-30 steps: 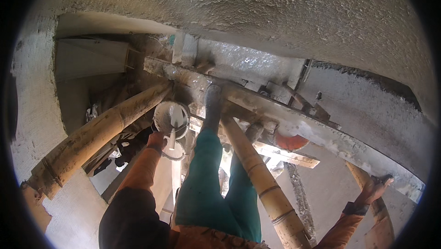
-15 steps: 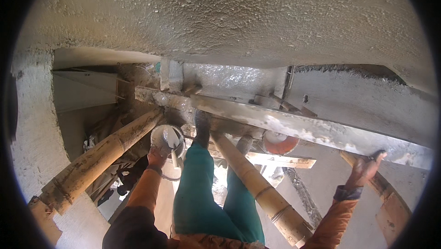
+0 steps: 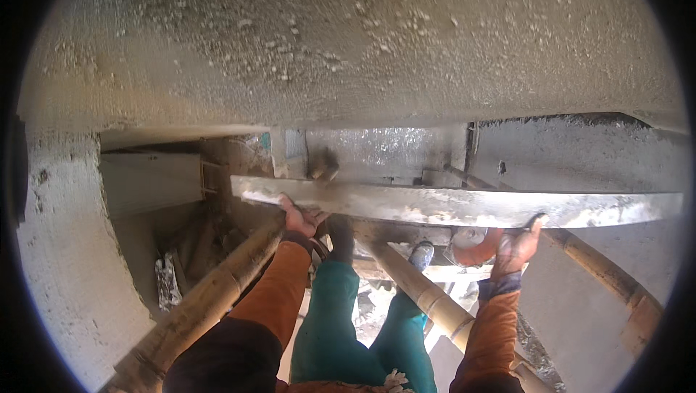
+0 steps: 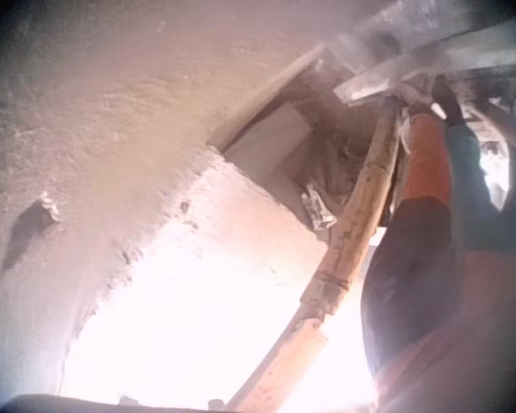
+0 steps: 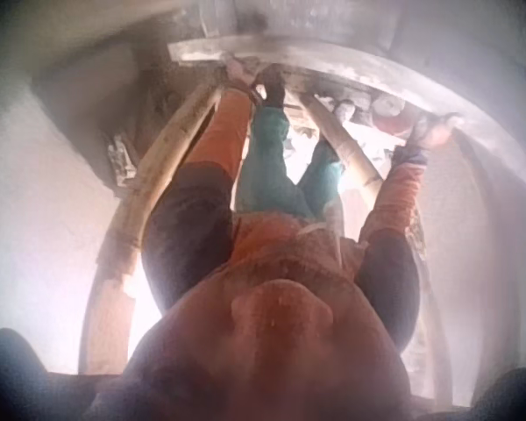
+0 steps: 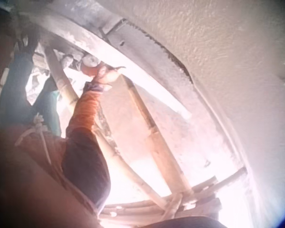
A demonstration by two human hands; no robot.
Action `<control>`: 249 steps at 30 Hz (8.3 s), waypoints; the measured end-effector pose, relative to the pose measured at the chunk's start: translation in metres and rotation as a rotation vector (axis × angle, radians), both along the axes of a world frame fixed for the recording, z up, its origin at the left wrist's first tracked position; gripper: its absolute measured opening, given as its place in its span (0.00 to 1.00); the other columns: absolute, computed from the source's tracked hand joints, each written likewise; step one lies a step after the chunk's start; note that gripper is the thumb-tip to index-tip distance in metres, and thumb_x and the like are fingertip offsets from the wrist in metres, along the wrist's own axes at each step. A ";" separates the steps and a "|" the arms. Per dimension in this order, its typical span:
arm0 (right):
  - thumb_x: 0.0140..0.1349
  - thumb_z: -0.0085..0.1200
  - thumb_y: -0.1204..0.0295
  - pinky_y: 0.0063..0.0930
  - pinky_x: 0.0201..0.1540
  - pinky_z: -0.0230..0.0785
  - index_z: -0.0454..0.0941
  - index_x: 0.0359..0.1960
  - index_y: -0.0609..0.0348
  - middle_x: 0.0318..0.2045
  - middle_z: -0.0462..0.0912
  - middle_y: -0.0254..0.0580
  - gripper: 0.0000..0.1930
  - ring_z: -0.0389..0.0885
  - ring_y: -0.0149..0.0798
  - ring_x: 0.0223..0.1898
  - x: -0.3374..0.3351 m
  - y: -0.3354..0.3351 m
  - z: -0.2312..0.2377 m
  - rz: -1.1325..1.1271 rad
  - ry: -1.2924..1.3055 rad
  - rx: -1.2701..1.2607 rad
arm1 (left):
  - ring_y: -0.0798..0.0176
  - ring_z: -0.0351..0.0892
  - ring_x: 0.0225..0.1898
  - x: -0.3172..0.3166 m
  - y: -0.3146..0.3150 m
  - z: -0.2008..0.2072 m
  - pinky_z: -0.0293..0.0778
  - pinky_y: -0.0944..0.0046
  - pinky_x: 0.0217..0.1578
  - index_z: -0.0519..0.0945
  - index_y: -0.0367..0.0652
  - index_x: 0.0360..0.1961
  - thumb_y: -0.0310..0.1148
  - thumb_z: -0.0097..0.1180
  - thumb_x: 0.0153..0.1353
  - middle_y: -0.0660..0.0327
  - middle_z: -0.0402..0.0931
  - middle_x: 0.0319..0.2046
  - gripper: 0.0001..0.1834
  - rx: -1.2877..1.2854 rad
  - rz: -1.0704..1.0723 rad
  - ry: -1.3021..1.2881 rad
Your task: The person scoops wet plaster from a metal bowl with a trowel and applies it to the ceiling, then smooths the surface with a long straightedge. The work is performed on a construction site with bamboo scaffolding visible below.
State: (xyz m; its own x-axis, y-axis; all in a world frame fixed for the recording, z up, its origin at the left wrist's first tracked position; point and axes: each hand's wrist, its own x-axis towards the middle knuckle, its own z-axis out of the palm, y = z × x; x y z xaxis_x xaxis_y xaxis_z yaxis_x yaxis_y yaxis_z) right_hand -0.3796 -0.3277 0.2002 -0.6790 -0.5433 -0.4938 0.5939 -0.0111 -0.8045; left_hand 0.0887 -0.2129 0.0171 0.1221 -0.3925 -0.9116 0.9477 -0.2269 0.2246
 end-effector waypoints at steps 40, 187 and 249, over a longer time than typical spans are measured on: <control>0.59 0.66 0.67 0.42 0.50 0.72 0.77 0.51 0.64 0.48 0.81 0.46 0.22 0.80 0.45 0.48 0.123 -0.093 -0.440 0.226 -0.481 0.226 | 0.49 0.72 0.60 0.177 -0.052 -0.185 0.69 0.40 0.57 0.72 0.53 0.63 0.79 0.40 0.55 0.63 0.73 0.61 0.48 0.266 0.212 -0.400; 0.57 0.65 0.67 0.42 0.34 0.73 0.76 0.32 0.69 0.32 0.81 0.51 0.15 0.81 0.43 0.35 0.104 -0.113 0.305 0.207 -0.019 0.171 | 0.52 0.77 0.50 0.179 -0.071 0.329 0.74 0.48 0.55 0.74 0.33 0.54 0.56 0.55 0.65 0.53 0.78 0.50 0.33 -0.354 0.342 -0.395; 0.57 0.67 0.65 0.42 0.49 0.70 0.69 0.52 0.70 0.46 0.78 0.52 0.28 0.78 0.44 0.46 0.168 -0.177 -0.379 0.161 -0.294 0.123 | 0.49 0.71 0.58 0.246 -0.146 -0.203 0.71 0.52 0.59 0.61 0.38 0.67 0.79 0.48 0.48 0.54 0.67 0.64 0.59 -0.082 0.244 -0.420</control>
State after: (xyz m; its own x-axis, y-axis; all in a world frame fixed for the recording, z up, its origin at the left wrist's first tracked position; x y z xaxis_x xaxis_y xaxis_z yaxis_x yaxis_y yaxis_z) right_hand -0.2114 -0.5049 -0.1793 -0.4087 -0.5563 -0.7236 0.7865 0.1875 -0.5884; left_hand 0.3344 -0.3584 -0.1859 0.5693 -0.3750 -0.7316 0.7950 0.0245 0.6061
